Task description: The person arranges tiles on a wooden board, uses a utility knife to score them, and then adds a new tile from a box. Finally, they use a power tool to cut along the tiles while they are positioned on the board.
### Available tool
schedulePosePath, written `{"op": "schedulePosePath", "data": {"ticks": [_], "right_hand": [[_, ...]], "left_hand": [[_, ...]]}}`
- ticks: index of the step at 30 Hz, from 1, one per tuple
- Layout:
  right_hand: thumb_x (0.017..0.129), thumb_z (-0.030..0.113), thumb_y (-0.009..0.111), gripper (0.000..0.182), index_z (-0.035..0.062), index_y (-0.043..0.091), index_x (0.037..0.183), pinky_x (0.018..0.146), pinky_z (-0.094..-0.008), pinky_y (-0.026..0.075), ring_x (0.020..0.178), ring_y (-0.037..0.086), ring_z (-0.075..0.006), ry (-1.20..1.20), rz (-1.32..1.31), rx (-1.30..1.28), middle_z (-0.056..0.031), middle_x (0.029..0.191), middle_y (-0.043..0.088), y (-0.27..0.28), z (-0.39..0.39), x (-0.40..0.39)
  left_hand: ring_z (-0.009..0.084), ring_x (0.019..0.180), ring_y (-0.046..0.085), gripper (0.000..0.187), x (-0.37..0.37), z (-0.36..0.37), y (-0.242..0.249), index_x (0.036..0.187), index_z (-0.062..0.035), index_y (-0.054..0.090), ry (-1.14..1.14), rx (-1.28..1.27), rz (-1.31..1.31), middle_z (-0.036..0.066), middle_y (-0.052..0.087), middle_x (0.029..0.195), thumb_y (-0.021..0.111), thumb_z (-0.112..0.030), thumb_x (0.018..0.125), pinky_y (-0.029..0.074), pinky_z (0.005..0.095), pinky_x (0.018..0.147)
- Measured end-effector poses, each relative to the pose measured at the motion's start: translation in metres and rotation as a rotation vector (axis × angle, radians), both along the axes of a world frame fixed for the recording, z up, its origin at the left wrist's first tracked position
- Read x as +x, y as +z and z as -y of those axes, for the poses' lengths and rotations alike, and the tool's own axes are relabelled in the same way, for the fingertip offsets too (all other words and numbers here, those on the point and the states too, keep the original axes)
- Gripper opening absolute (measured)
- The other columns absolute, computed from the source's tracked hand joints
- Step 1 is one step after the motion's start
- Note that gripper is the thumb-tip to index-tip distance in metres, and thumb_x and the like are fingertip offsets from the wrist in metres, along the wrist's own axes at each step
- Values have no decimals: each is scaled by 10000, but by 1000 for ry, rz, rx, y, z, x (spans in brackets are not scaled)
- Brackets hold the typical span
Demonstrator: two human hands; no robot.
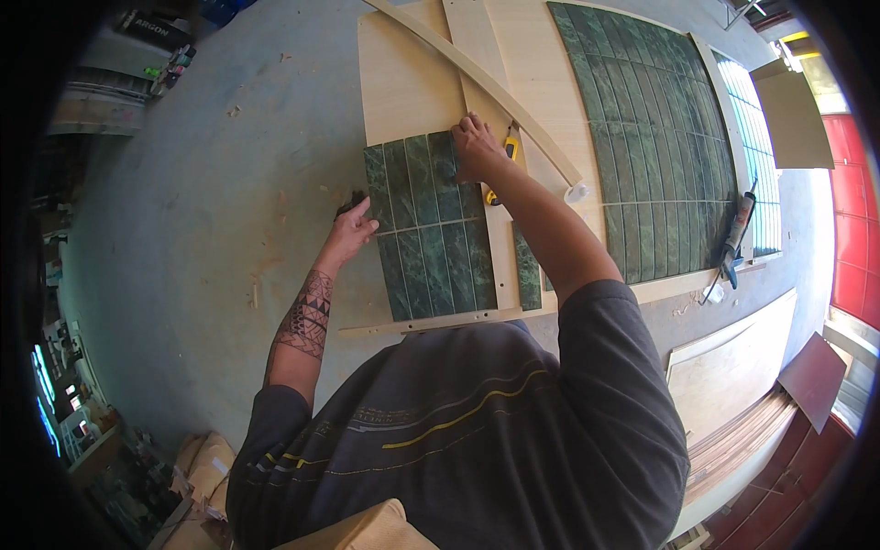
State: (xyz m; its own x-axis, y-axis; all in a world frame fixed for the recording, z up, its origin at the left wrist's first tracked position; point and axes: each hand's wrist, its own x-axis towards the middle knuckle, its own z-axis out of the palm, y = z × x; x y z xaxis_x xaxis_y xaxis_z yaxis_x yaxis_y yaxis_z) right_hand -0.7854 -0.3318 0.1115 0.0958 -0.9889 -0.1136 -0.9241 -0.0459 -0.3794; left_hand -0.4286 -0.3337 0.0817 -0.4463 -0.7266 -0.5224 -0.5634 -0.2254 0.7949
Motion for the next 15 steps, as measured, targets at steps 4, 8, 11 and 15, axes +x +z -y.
{"op": "schedulePosePath", "data": {"ticks": [4, 8, 11, 15], "right_hand": [[484, 228, 940, 989, -15, 551, 1360, 1196, -444, 365, 1403, 404, -373, 8, -8, -25, -176, 1337, 535, -4, 1, -1], [506, 283, 987, 987, 23, 556, 1355, 1151, -502, 393, 1436, 366, -367, 22, -40, 1, -157, 1363, 519, -5, 2, -1], [501, 280, 988, 987, 23, 558, 1351, 1150, -505, 393, 1439, 366, -371, 16, -38, -18, -162, 1359, 522, -6, 2, -1], [490, 256, 966, 990, 3, 554, 1354, 1170, -482, 382, 1427, 385, -380, 25, -28, -23, -178, 1360, 525, -5, 2, -1]], "left_hand": [[70, 702, 531, 708, 0, 0, -3, 1596, -39, 380, 6, -5, -9, 7, 659, 898, 712, -113, 975, 496, 247, 651], [69, 706, 534, 706, -1, -1, -2, 1595, -37, 381, 20, 18, -22, 13, 665, 912, 711, -114, 975, 497, 248, 650], [68, 716, 578, 677, -1, 0, -1, 1580, -51, 417, -6, -23, 24, 16, 676, 895, 706, -107, 971, 513, 259, 632], [73, 716, 583, 678, 0, -1, 0, 1585, -56, 409, -7, -33, 20, 28, 684, 907, 701, -106, 975, 515, 262, 637]]}}
